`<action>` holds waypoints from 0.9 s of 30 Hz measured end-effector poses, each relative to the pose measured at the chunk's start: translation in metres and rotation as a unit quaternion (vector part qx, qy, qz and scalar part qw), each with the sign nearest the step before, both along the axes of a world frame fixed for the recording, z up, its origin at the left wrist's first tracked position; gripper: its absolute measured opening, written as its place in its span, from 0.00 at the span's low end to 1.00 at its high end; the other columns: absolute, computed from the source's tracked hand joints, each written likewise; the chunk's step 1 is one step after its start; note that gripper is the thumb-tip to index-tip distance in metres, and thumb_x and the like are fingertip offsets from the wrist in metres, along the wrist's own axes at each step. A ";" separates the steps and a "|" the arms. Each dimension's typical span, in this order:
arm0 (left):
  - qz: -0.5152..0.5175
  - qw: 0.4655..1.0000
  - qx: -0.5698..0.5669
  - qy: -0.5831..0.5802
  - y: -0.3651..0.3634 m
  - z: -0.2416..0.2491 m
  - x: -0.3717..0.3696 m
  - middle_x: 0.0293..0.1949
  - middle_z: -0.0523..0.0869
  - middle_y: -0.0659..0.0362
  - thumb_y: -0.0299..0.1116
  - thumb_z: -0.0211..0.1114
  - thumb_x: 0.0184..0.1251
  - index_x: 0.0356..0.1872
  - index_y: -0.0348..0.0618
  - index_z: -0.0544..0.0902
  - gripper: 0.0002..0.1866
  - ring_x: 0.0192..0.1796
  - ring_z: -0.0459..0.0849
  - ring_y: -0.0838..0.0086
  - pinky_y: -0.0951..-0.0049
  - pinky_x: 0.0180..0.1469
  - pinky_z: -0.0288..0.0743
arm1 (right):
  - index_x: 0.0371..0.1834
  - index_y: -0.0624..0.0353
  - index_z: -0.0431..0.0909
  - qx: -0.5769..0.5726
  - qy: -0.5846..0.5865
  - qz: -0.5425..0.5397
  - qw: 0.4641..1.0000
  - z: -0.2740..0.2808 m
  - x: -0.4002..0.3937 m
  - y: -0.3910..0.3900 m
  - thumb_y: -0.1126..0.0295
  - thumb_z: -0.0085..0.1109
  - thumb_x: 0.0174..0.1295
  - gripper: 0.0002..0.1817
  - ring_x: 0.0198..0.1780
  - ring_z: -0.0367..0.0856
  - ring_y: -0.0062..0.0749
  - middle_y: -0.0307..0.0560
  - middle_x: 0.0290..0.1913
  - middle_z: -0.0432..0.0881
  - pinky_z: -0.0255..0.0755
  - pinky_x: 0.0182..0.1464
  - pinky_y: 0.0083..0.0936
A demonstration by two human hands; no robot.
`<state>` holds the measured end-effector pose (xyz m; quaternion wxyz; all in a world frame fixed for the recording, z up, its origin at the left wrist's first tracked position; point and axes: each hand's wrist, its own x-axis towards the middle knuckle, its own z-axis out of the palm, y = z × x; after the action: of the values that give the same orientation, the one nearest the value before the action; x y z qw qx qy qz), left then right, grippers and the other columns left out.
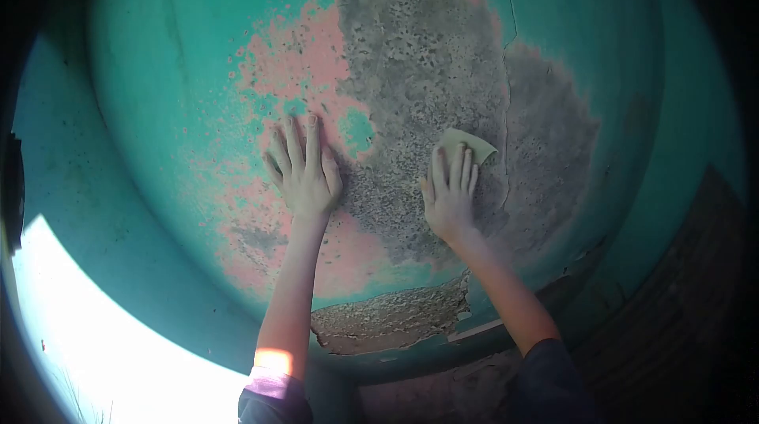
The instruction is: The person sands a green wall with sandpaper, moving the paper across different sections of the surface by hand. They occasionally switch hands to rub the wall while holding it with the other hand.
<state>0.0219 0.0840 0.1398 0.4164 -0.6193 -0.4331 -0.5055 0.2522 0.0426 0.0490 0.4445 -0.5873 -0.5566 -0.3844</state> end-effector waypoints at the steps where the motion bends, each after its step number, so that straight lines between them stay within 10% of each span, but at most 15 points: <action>1: -0.001 1.000 -0.002 0.001 -0.001 0.000 0.000 0.80 0.58 0.53 0.45 0.45 0.77 0.78 0.60 0.65 0.29 0.81 0.52 0.52 0.42 0.78 0.36 | 0.79 0.53 0.60 -0.004 0.006 -0.001 1.000 -0.007 0.005 -0.005 0.57 0.51 0.73 0.33 0.78 0.55 0.64 0.71 0.76 0.57 0.50 0.76 0.58; 3: 0.000 1.000 -0.005 0.003 -0.002 0.000 -0.001 0.80 0.58 0.53 0.45 0.45 0.77 0.78 0.59 0.65 0.29 0.81 0.52 0.51 0.42 0.78 0.36 | 0.79 0.55 0.59 -0.223 -0.249 0.149 0.930 -0.017 0.019 -0.014 0.57 0.48 0.74 0.32 0.78 0.55 0.64 0.70 0.76 0.58 0.49 0.77 0.56; 6: -0.002 1.000 -0.009 -0.001 -0.002 -0.002 0.002 0.80 0.58 0.52 0.45 0.45 0.78 0.77 0.59 0.66 0.29 0.81 0.52 0.52 0.42 0.78 0.35 | 0.79 0.50 0.60 0.047 0.078 -0.010 0.996 -0.014 0.016 0.001 0.57 0.48 0.74 0.31 0.76 0.61 0.61 0.68 0.74 0.63 0.51 0.76 0.54; 10: 0.009 1.000 0.000 0.007 0.000 -0.007 0.000 0.80 0.58 0.52 0.45 0.44 0.78 0.77 0.58 0.67 0.28 0.82 0.52 0.52 0.43 0.78 0.35 | 0.80 0.49 0.59 -0.152 -0.166 0.119 0.967 -0.040 0.012 -0.025 0.57 0.46 0.75 0.31 0.77 0.58 0.63 0.70 0.76 0.60 0.49 0.77 0.55; 15: 0.006 1.000 0.008 0.007 0.002 -0.014 0.002 0.80 0.59 0.52 0.46 0.43 0.79 0.77 0.57 0.66 0.28 0.81 0.52 0.52 0.44 0.79 0.34 | 0.78 0.51 0.62 0.014 0.113 0.020 0.993 -0.043 0.006 -0.013 0.56 0.47 0.75 0.30 0.76 0.59 0.65 0.71 0.75 0.60 0.50 0.76 0.55; 19: 0.008 1.000 0.014 0.011 0.005 -0.016 0.002 0.79 0.60 0.51 0.47 0.41 0.80 0.78 0.56 0.65 0.29 0.81 0.54 0.52 0.46 0.79 0.32 | 0.79 0.54 0.59 -0.138 -0.173 0.142 0.965 -0.059 0.028 -0.031 0.57 0.46 0.76 0.31 0.78 0.53 0.68 0.74 0.77 0.55 0.48 0.76 0.59; 23: 0.012 1.000 0.020 0.010 0.006 -0.019 0.003 0.79 0.60 0.52 0.47 0.38 0.81 0.78 0.55 0.65 0.28 0.82 0.52 0.54 0.49 0.80 0.28 | 0.76 0.49 0.66 -0.021 0.050 0.017 0.998 -0.056 0.017 -0.027 0.59 0.48 0.74 0.28 0.75 0.62 0.63 0.69 0.74 0.63 0.56 0.74 0.55; 27: 0.028 0.999 0.017 0.010 0.005 -0.021 0.005 0.79 0.60 0.51 0.47 0.37 0.82 0.77 0.53 0.66 0.28 0.82 0.52 0.54 0.50 0.80 0.27 | 0.77 0.52 0.63 -0.156 -0.156 0.185 0.958 -0.060 0.025 -0.040 0.61 0.49 0.74 0.29 0.76 0.58 0.65 0.70 0.75 0.60 0.52 0.75 0.57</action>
<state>0.0271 0.0892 0.1191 0.4449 -0.6049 -0.4376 -0.4946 0.2776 0.0030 -0.0108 0.3179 -0.4689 -0.7711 -0.2906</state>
